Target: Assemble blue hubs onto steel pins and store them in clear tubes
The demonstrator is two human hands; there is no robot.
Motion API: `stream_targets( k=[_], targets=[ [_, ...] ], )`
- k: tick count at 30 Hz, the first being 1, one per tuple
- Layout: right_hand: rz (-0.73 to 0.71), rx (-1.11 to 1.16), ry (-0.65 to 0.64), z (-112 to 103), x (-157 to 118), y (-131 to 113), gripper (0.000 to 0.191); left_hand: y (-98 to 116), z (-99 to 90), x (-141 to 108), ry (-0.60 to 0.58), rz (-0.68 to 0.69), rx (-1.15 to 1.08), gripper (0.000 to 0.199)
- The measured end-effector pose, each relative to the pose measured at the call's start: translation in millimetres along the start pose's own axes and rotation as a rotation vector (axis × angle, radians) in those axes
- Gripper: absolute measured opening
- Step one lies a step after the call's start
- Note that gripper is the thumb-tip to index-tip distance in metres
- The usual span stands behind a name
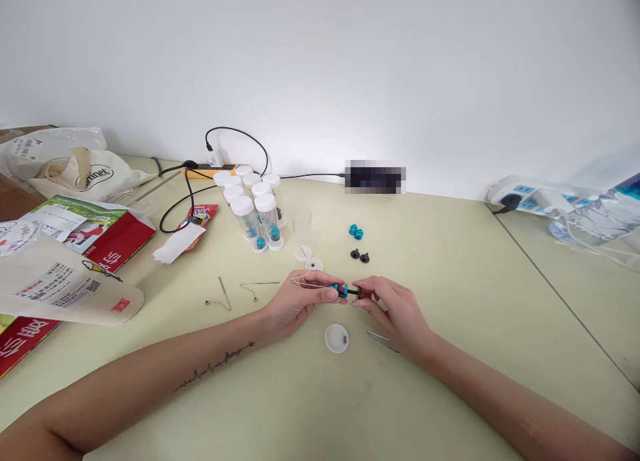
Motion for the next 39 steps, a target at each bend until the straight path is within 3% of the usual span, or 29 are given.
stream_targets(
  k=[5, 7, 12, 15, 22, 28, 32, 36, 39],
  targets=[
    [0.048, -0.031, -0.066, 2.2, -1.8, 3.4, 0.037, -0.8, 0.9, -1.6, 0.004, -0.003, 0.025, 0.019],
    [0.046, -0.04, -0.065, 2.8, -1.9, 2.7, 0.035, -0.1, 1.3, -2.1, 0.007, -0.003, 0.028, 0.019],
    [0.015, -0.019, 0.005, 1.8, 0.0, -0.4, 0.01, 1.4, -0.2, -0.7, 0.022, -0.004, -0.001, 0.02],
    [0.015, 0.003, 0.012, 1.2, 0.6, 0.4, 0.007, 0.6, -0.9, 0.1, 0.02, -0.006, -0.009, 0.02],
    [0.073, -0.027, -0.067, 1.3, -0.7, 2.3, 0.037, -0.1, 1.4, -1.4, 0.01, -0.005, 0.018, 0.02],
    [0.021, -0.001, 0.012, 0.4, 0.6, -0.5, 0.009, -0.1, -1.8, -0.7, 0.041, -0.009, -0.043, 0.022],
    [0.033, 0.002, 0.001, 0.0, 1.2, -0.3, 0.009, 0.1, -1.4, -0.8, 0.033, -0.003, -0.034, 0.021],
    [0.078, -0.036, -0.046, 0.7, 0.3, 2.0, 0.02, 0.7, 0.7, -1.3, 0.007, 0.009, -0.016, 0.019],
    [0.04, -0.014, -0.005, 0.0, 0.1, 0.8, 0.008, -0.2, -0.9, -0.5, 0.021, 0.005, -0.029, 0.019]
  ],
)
Point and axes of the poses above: each hand's wrist, its own x-axis towards the middle knuckle, its own z-axis out of the palm, y = z × x, the point moved 6 cm from there along x, towards the middle knuckle, and after that the axes turned 13 degrees about x, right-handed, at the moved point
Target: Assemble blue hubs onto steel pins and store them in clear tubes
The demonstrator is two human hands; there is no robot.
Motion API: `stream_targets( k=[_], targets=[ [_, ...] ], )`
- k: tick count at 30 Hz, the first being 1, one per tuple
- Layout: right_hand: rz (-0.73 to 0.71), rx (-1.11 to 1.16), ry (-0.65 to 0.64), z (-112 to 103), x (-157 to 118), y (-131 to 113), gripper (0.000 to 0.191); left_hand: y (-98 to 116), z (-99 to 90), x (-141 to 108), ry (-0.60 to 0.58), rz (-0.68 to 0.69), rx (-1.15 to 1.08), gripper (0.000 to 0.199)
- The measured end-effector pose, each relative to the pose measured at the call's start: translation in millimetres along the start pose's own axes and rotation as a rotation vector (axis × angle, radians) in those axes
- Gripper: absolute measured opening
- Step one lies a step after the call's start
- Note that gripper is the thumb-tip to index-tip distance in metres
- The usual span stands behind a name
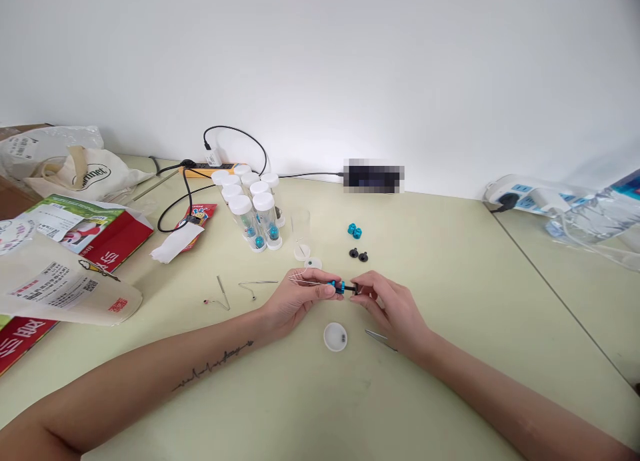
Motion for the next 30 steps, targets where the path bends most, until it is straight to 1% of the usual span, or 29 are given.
stream_targets(
  k=[3, 5, 8, 10, 12, 15, 18, 20, 21, 23, 26, 28, 30],
  targets=[
    [-0.05, 0.028, 0.03, -0.3, 0.1, -2.2, 0.008, -0.1, -0.5, 0.5, 0.004, -0.001, -0.003, 0.019],
    [-0.022, 0.023, 0.001, 0.8, 0.3, -0.7, 0.009, 0.5, 0.4, 0.1, -0.002, 0.0, 0.006, 0.019],
    [0.031, -0.012, -0.051, 1.8, -0.3, 1.8, 0.025, 1.5, 2.4, -0.9, -0.014, -0.001, 0.025, 0.019],
    [0.026, -0.032, -0.057, 1.5, -0.6, 1.3, 0.03, 1.7, 3.4, -1.2, -0.023, -0.003, 0.037, 0.019],
    [0.018, -0.03, -0.047, 1.7, -0.4, 1.0, 0.026, 1.6, 3.3, -1.0, -0.021, -0.005, 0.034, 0.02],
    [-0.042, -0.004, 0.009, 1.2, 0.5, -1.8, 0.011, 1.6, 1.4, -0.3, 0.004, -0.005, 0.013, 0.02],
    [-0.106, 0.014, 0.041, 0.6, 0.5, -4.9, 0.01, 1.7, 0.8, -0.2, 0.01, -0.002, 0.01, 0.02],
    [-0.053, 0.017, 0.009, 1.5, 0.5, -2.2, 0.007, 1.7, 1.2, -0.6, 0.002, -0.001, 0.015, 0.02],
    [-0.015, 0.017, -0.011, 1.8, 0.4, -0.3, 0.009, 1.5, 1.5, -0.8, -0.002, -0.001, 0.018, 0.02],
    [0.031, 0.011, -0.044, 2.0, 0.0, 1.8, 0.021, 1.3, 2.1, -1.2, -0.01, 0.001, 0.032, 0.02],
    [0.018, -0.008, -0.054, 1.7, -0.3, 0.9, 0.031, 1.0, 2.7, -1.4, -0.017, 0.001, 0.053, 0.02],
    [0.027, -0.01, -0.047, 2.2, -0.1, 1.6, 0.027, 1.0, 2.1, -1.1, -0.005, -0.001, 0.046, 0.02],
    [0.023, 0.007, -0.02, 2.2, 0.2, 1.5, 0.016, 1.2, 1.1, -0.7, 0.01, -0.005, 0.025, 0.02]
  ],
)
Point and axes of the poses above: each hand's wrist, its own x-axis towards the middle knuckle, its own z-axis out of the palm, y = z × x, the point moved 6 cm from there along x, towards the middle knuckle, and after that the axes turned 13 degrees about x, right-handed, at the moved point
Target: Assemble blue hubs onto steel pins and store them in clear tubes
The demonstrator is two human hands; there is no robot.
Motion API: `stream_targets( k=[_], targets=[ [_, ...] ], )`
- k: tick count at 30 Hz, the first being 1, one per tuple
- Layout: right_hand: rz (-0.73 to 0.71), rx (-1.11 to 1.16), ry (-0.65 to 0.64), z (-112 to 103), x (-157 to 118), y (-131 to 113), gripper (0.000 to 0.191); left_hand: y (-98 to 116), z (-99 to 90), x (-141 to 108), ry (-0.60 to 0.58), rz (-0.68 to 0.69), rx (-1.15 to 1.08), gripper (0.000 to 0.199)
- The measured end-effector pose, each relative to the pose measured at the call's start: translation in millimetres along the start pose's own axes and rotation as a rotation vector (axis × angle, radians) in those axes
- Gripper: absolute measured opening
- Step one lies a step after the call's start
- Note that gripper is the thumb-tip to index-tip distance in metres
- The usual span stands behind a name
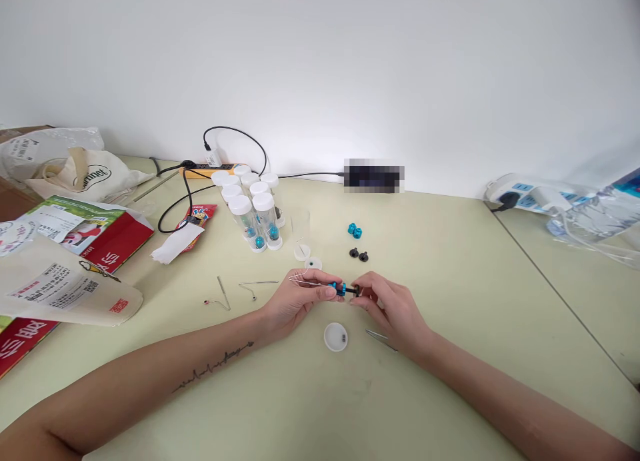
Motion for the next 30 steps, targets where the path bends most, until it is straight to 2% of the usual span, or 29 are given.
stream_targets(
  k=[4, 10, 12, 16, 20, 27, 30],
  targets=[
    [-0.058, 0.022, 0.031, -0.9, 0.2, -3.3, 0.01, 0.0, 0.0, 0.5, -0.003, 0.0, -0.01, 0.02],
    [-0.016, -0.017, -0.025, -1.0, 0.0, -0.7, 0.032, -1.0, 1.5, 0.1, -0.019, 0.006, 0.025, 0.02],
    [-0.016, -0.019, -0.027, -0.3, 0.0, -0.7, 0.028, -0.5, 1.6, 0.1, -0.023, 0.004, 0.023, 0.02],
    [-0.037, -0.003, 0.013, 0.0, 0.3, -2.4, 0.008, 0.2, -0.5, -0.1, -0.005, -0.001, -0.002, 0.019],
    [-0.063, 0.007, 0.025, -1.0, 0.0, -5.0, 0.006, 0.2, -0.3, -0.7, -0.021, 0.011, -0.003, 0.018],
    [-0.019, 0.004, -0.028, -0.9, 0.5, -2.1, 0.032, -0.2, 1.8, -1.0, -0.039, 0.011, 0.019, 0.017],
    [-0.002, -0.007, -0.036, -0.1, 0.5, -1.2, 0.031, 0.2, 1.8, -0.4, -0.043, 0.015, 0.013, 0.018]
  ],
)
Point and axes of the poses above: each hand's wrist, its own x-axis towards the middle knuckle, its own z-axis out of the palm, y = z × x, the point moved 6 cm from there along x, towards the middle knuckle, and after that the axes turned 13 degrees about x, right-handed, at the moved point
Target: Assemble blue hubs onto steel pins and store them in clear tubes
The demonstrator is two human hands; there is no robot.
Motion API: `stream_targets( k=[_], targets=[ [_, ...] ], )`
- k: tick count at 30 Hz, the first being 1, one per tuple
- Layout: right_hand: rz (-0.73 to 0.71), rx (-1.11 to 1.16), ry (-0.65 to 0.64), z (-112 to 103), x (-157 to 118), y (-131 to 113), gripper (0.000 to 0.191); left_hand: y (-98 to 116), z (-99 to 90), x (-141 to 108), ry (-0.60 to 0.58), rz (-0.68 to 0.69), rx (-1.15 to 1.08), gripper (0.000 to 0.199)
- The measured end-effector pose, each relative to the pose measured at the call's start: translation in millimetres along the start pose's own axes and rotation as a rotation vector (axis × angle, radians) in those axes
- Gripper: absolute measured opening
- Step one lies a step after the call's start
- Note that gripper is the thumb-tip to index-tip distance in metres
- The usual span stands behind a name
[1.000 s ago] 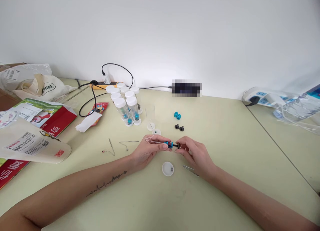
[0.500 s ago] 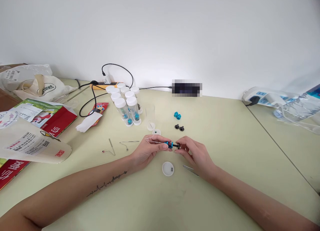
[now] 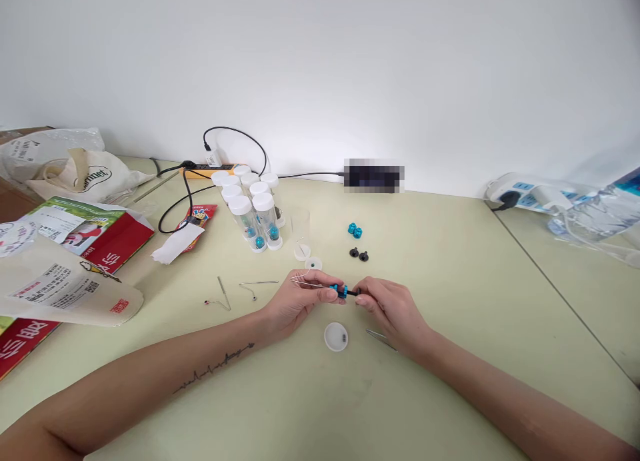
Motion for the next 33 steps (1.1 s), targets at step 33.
stream_targets(
  k=[33],
  targets=[
    [0.065, 0.026, 0.015, -1.8, -0.8, -0.1, 0.014, -2.6, -4.6, 0.1, 0.036, 0.003, -0.027, 0.018]
  ],
)
Point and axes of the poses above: each hand's wrist, its own x-axis towards the middle knuckle, its own z-axis out of the palm, y = z × x, the point moved 6 cm from there along x, towards the middle knuckle, and after that the axes turned 13 degrees about x, right-handed, at the moved point
